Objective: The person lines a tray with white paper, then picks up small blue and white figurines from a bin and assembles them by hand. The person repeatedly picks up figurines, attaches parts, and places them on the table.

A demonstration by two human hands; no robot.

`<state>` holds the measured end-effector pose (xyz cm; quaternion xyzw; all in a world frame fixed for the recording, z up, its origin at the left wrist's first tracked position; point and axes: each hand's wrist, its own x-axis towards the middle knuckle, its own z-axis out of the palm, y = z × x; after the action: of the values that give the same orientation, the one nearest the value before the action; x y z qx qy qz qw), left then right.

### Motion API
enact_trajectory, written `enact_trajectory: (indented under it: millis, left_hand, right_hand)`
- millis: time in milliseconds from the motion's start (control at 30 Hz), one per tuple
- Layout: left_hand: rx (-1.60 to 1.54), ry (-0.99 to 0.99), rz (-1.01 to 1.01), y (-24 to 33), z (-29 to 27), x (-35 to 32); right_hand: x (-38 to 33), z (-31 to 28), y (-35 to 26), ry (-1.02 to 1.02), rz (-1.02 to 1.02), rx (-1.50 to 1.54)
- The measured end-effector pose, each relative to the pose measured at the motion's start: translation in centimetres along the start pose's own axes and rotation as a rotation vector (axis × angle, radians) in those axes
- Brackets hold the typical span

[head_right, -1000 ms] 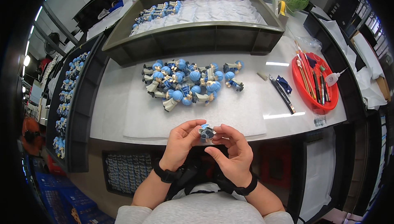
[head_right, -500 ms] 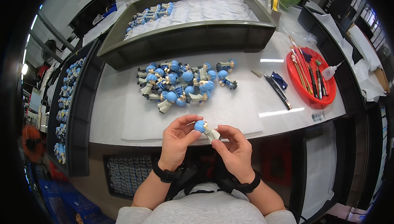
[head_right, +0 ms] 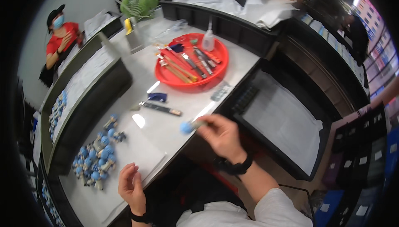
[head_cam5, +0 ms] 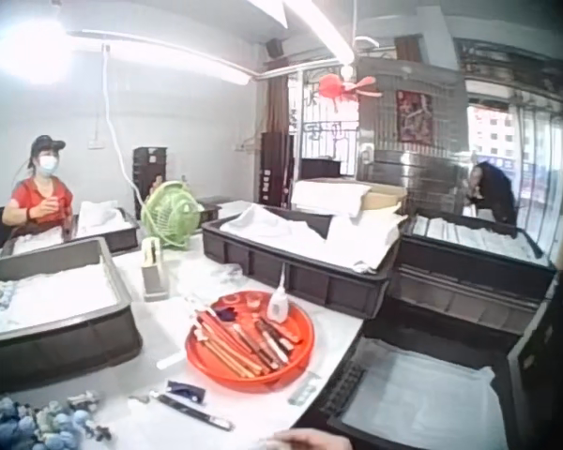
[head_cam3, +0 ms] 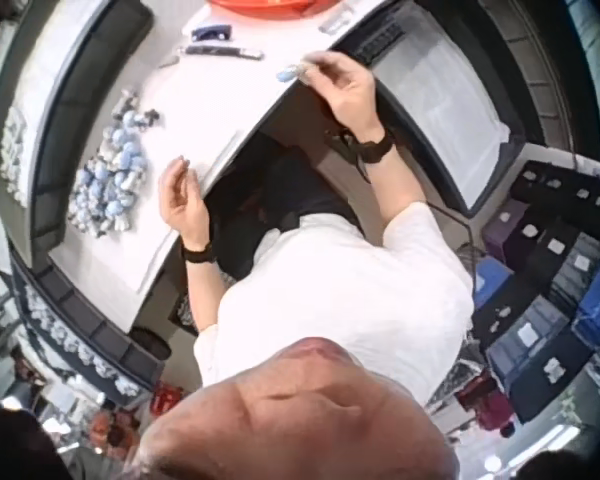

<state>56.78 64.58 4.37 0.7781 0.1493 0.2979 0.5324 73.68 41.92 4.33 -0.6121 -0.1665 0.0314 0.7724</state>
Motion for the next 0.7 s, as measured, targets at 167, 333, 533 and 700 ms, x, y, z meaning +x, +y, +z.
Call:
enact_trajectory:
  millis: [167, 333, 533, 700]
  left_hand:
    - [0.351, 0.042, 0.124, 0.3, 2.2, 0.3]
    - [0.496, -0.063, 0.301, -1.4, 1.5, -0.2]
    - [0.556, -0.046, 0.298, 0.2, 2.6, 0.6]
    - [0.563, -0.022, 0.294, 0.0, 2.8, 0.3]
  right_hand:
    - [7.5, -17.9, 3.5, 0.649, -0.097, -0.332]
    - [12.6, -31.7, 12.6, 0.833, 0.156, -0.925]
    - [15.5, -38.9, 22.0, 0.695, 0.203, -1.311]
    - [17.9, -40.0, 25.5, 0.557, 0.170, -1.433]
